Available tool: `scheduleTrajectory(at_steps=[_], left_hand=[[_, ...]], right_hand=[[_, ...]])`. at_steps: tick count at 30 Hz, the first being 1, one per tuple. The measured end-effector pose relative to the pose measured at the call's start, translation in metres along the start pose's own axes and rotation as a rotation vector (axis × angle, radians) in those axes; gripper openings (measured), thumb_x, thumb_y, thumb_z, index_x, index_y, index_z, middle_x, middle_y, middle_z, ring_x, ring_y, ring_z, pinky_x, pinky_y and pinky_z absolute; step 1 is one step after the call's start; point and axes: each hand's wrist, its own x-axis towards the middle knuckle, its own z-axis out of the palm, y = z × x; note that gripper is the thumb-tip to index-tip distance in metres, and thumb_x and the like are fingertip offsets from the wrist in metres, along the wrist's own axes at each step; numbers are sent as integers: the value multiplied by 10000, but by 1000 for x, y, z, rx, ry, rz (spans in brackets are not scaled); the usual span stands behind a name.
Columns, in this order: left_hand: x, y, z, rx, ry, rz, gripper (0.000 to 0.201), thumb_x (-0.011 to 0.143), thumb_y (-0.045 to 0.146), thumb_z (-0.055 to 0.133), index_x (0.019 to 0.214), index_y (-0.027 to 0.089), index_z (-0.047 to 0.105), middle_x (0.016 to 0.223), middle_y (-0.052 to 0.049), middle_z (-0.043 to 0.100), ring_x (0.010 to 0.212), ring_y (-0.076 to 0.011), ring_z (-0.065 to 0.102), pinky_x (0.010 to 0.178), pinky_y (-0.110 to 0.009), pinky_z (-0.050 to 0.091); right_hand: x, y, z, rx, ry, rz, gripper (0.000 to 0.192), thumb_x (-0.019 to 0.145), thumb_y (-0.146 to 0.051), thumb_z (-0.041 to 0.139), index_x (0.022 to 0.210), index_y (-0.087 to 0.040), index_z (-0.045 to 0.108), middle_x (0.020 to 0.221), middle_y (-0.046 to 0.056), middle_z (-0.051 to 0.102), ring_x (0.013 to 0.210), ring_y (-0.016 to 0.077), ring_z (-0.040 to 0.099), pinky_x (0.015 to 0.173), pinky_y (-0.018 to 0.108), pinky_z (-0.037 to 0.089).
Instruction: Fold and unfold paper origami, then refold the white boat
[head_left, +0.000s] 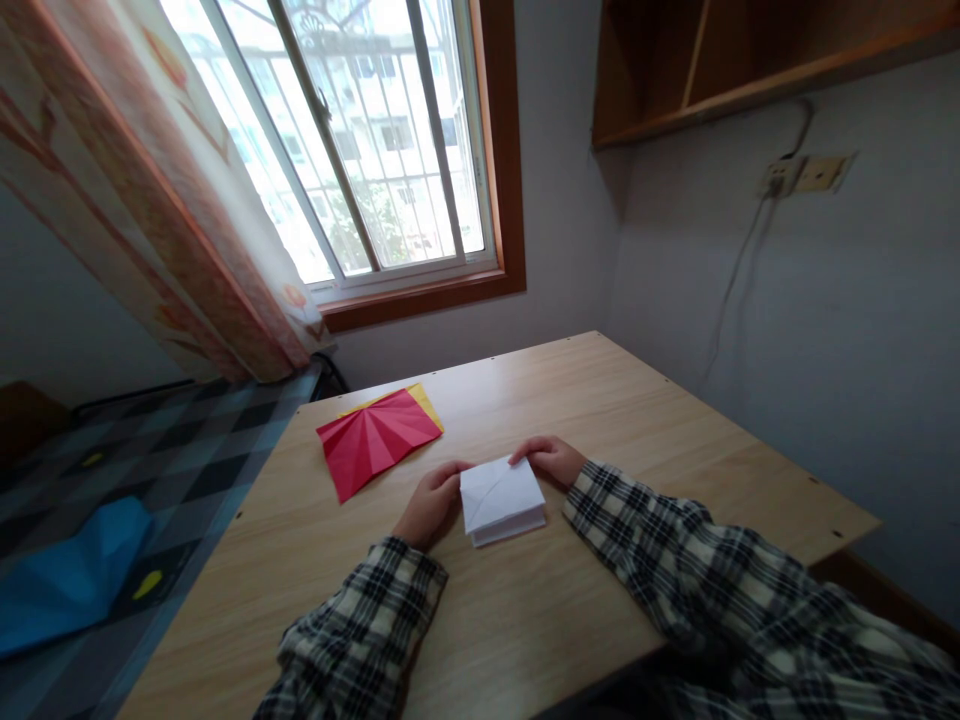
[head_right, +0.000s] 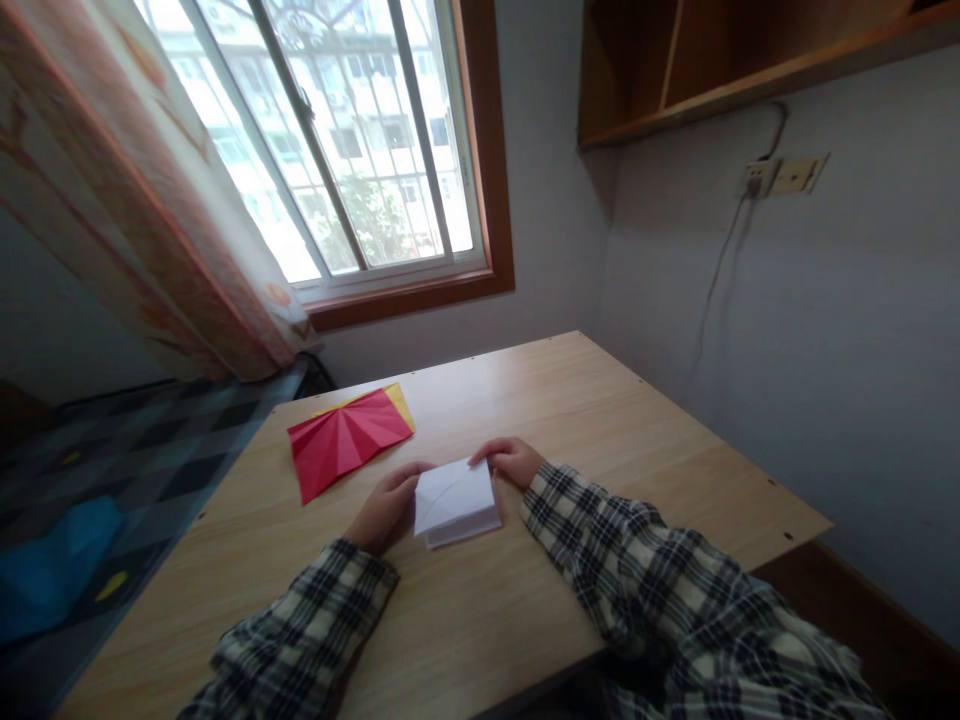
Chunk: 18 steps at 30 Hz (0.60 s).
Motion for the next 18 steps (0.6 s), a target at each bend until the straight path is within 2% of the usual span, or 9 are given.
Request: scheduleTrajectory(at_steps=[8, 18], left_hand=[[2, -4, -1, 20, -3, 12, 305, 744, 362, 646, 924, 125, 708, 869, -82, 719, 804, -220, 644, 752, -323, 478], [3, 0, -4, 212, 53, 71, 324, 764, 352, 545, 923, 130, 719, 955, -94, 730, 920, -255, 636, 841, -351, 471]], right_hand=[[2, 5, -1, -28, 6, 14, 263, 645, -162, 521, 750, -151, 762, 674, 23, 670, 639, 138, 541, 614, 250, 412], [0, 0, 0, -69, 18, 2, 282, 615, -153, 496, 720, -152, 757, 679, 22, 676, 668, 147, 545, 633, 250, 408]])
